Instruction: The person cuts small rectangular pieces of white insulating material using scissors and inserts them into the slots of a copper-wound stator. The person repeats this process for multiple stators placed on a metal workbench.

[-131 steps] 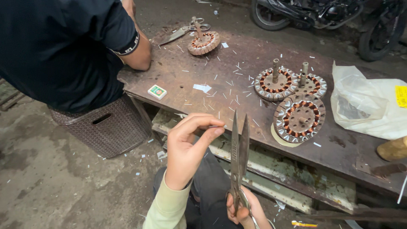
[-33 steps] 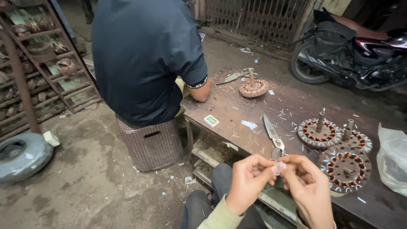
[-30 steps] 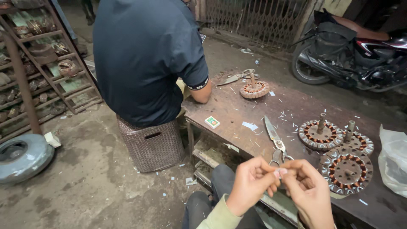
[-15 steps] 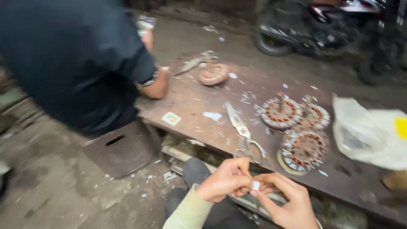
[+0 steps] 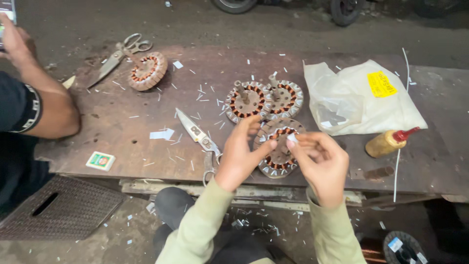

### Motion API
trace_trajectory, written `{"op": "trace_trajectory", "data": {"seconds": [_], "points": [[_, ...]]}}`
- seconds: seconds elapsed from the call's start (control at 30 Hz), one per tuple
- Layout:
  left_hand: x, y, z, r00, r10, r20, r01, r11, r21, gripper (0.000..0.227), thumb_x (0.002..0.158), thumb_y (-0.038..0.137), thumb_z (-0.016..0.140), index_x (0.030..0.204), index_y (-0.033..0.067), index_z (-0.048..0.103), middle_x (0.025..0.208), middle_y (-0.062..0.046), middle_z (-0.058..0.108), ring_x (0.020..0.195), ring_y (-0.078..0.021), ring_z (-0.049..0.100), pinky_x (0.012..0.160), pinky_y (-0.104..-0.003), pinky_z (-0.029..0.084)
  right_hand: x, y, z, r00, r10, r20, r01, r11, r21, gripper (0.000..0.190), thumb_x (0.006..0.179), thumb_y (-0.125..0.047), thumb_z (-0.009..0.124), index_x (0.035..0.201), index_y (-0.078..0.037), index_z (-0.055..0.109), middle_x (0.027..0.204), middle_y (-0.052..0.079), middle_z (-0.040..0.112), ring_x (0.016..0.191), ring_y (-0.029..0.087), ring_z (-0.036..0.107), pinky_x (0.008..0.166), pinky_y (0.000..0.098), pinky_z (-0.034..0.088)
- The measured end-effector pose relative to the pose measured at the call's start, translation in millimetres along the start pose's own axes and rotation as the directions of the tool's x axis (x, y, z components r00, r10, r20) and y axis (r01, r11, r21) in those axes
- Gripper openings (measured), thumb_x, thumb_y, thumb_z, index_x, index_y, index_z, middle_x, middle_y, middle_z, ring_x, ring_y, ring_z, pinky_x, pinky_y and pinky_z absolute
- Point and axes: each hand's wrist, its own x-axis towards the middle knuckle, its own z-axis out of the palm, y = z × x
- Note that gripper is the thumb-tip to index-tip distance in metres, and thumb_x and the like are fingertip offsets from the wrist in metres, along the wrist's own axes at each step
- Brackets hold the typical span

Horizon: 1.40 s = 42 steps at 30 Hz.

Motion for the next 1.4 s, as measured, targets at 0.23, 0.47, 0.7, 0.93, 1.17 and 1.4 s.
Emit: {"op": "trace_trajectory", "data": {"seconds": [0.23,0.47,0.7,0.93,1.17,1.4], "points": [[-9,-14,35,0.983,-0.176,0.059,0.185,0.939,-0.288,0.035,0.094,0.003,0.069,0.128,0.0004,0.058,0.109,-0.012,0.072,0.101,-0.0124,0.065,0.089,-0.028,0.054,14,-9,26,0.981,-0.167,0.096,0.182,0.966,-0.183,0.013,0.087,0.004,0.077,0.098,0.008,0.071,0.095,0.008,0.069,0.083,0.011,0.072,0.073,0.0229,0.059],[-29,25,28,0.999,-0.027,0.017,0.029,0.989,-0.144,0.040,0.090,-0.003,0.065,0.130,-0.0001,0.056,0.112,-0.019,0.070,0.104,-0.0276,0.073,0.088,-0.034,0.056,1,-37,14,0.972,-0.201,0.124,0.230,0.924,-0.307,0.009,0.087,0.004,0.074,0.094,0.005,0.071,0.090,0.008,0.069,0.080,0.010,0.071,0.071,0.0228,0.058],[-33,39,28,0.997,0.065,0.046,-0.064,0.998,-0.020,0.042,0.089,-0.005,0.065,0.130,0.0007,0.058,0.110,-0.021,0.070,0.108,-0.0377,0.068,0.091,-0.040,0.054,-1,-39,-6,0.981,-0.112,0.160,0.147,0.962,-0.229,0.032,0.083,0.004,0.078,0.112,0.004,0.066,0.098,0.007,0.071,0.087,0.009,0.069,0.078,0.0222,0.059],[-32,43,27,0.991,-0.024,0.133,0.055,0.971,-0.234,0.039,0.092,0.008,0.073,0.121,-0.0025,0.050,0.104,-0.015,0.072,0.095,-0.0198,0.073,0.082,-0.032,0.057,19,-39,-41,0.868,-0.200,0.453,0.374,0.866,-0.333,0.041,0.084,0.002,0.075,0.124,0.002,0.067,0.127,0.013,0.064,0.100,0.013,0.066,0.079,0.0245,0.057],[-37,34,30,0.996,0.020,0.083,0.003,0.962,-0.272,0.033,0.097,0.009,0.072,0.121,-0.0049,0.054,0.106,-0.014,0.074,0.096,-0.0146,0.073,0.082,-0.028,0.058,27,-30,-46,0.853,-0.175,0.492,0.378,0.857,-0.350,0.035,0.083,0.000,0.074,0.118,-0.001,0.073,0.114,0.010,0.070,0.083,0.011,0.066,0.070,0.0245,0.054],[-41,25,42,0.993,0.118,-0.031,-0.120,0.989,-0.083,0.027,0.094,0.006,0.075,0.115,-0.0043,0.061,0.102,-0.017,0.071,0.093,-0.0255,0.074,0.081,-0.033,0.058,25,-17,-51,0.876,-0.210,0.434,0.385,0.846,-0.368,0.027,0.084,-0.003,0.078,0.110,-0.001,0.074,0.109,0.008,0.071,0.085,0.012,0.065,0.069,0.0227,0.051]]}}
